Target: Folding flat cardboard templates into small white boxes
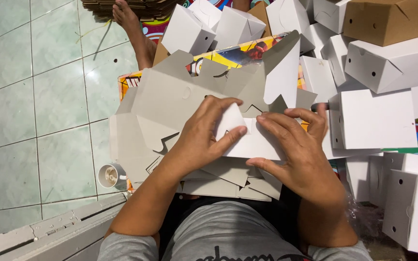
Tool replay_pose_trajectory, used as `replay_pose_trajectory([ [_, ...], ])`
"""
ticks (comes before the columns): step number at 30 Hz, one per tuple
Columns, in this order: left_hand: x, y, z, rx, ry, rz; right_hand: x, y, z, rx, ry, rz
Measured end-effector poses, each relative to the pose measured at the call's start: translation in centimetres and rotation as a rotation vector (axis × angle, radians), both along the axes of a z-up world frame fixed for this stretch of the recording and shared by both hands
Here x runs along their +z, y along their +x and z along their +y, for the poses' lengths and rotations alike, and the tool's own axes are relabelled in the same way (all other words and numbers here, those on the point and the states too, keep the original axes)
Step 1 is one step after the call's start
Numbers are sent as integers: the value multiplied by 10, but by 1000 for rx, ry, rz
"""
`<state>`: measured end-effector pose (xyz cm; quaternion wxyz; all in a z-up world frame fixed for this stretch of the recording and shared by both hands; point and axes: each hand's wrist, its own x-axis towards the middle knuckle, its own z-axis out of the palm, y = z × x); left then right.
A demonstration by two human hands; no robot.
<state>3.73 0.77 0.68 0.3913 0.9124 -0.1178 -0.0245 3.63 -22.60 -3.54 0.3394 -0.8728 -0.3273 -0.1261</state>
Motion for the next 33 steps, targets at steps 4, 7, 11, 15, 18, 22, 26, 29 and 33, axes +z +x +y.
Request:
replay_pose_trajectory([
  [4, -5, 1, -1, -124, 14, -76, -3, -1, 2, 27, 37, 14],
  [7, -6, 4, 0, -195, 15, -72, -9, 0, 2, 27, 70, 8],
  [11, -3, 4, -3, -164, -18, -46, -13, 0, 0, 53, 95, -15],
  [15, -8, 5, -5, -66, -76, -80, -13, -1, 0, 76, 111, -56],
  [18, -10, 8, -9, -92, -122, -134, -16, -2, 1, 77, 113, -71],
  [22, -23, 6, -9, -195, -95, -209, -15, -6, 2, 95, 116, -22],
  [26, -9, -4, -5, -15, -268, -101, -19, -4, -4, 21, 158, -83],
  [29, -21, -21, -12, 358, -641, -117, -18, -1, -4, -86, 264, -221],
  [33, -46, -40, -31, 109, -1900, 672, -31, -5, 8, -194, 446, -352],
])
